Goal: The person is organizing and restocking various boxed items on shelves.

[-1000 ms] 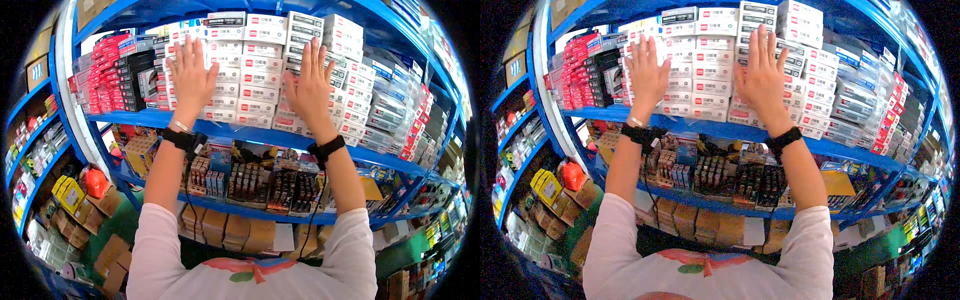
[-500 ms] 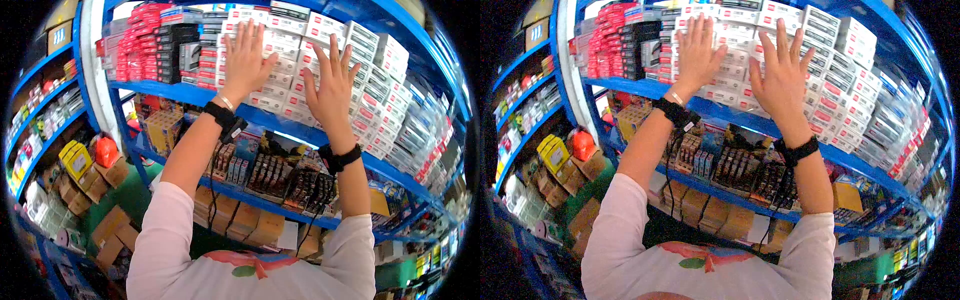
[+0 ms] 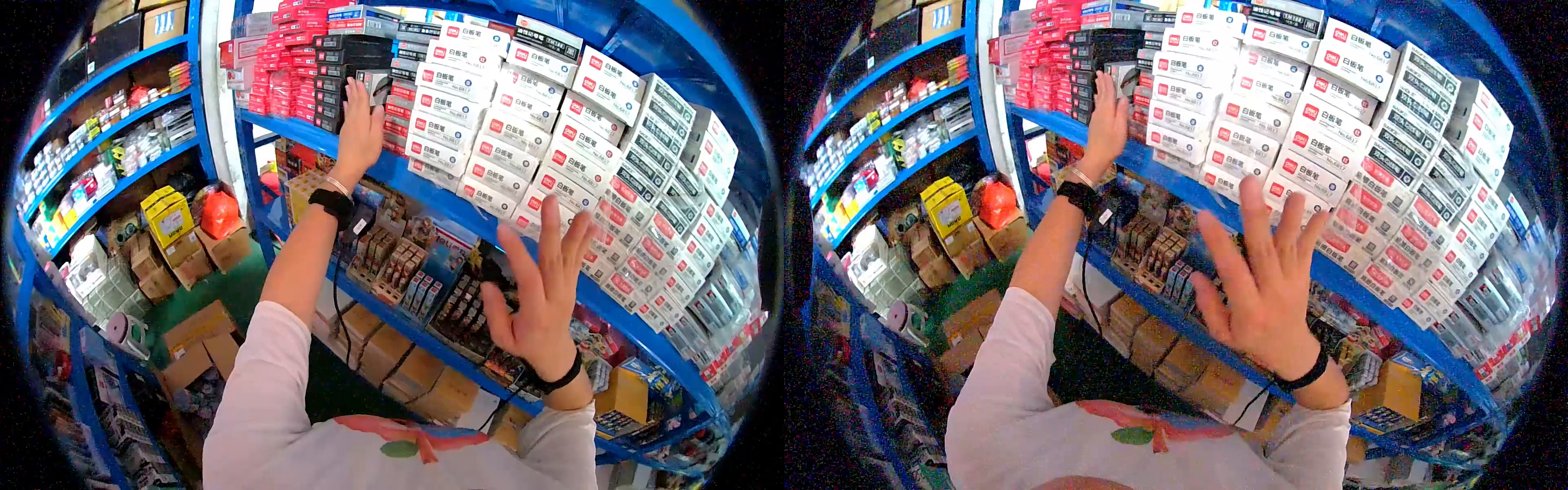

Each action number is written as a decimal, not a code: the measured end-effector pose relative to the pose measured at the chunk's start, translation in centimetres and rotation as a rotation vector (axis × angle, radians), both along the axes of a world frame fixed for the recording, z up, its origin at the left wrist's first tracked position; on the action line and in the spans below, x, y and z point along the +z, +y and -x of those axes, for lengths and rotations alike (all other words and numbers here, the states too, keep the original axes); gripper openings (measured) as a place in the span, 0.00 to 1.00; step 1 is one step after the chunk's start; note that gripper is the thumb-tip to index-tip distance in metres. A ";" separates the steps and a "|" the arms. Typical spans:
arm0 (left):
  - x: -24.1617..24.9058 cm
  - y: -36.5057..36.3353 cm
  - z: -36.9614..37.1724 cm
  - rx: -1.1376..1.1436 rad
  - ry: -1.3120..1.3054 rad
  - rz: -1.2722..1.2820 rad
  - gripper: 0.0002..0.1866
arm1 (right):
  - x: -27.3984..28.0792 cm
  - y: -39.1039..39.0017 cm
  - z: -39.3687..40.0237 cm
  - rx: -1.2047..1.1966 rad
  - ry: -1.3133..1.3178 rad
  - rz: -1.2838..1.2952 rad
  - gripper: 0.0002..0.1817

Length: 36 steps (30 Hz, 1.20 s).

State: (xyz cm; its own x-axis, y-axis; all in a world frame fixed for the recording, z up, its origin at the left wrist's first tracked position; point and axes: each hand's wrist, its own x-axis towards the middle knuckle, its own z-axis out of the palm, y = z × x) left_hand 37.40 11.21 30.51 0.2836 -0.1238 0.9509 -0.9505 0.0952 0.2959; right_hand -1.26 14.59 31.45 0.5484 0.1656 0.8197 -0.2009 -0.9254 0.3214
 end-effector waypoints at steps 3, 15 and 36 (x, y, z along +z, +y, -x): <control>-1.5 -1.1 0.0 -0.061 0.046 0.002 0.32 | -0.7 -0.1 0.4 0.024 0.040 -0.038 0.31; 0.0 -2.0 -3.2 -0.096 0.130 0.095 0.26 | 3.7 -2.4 -2.3 -0.031 -0.296 -0.089 0.27; 0.9 1.9 -7.5 -0.413 -0.045 0.050 0.24 | 24.0 -7.0 -10.3 -0.637 -0.219 0.203 0.25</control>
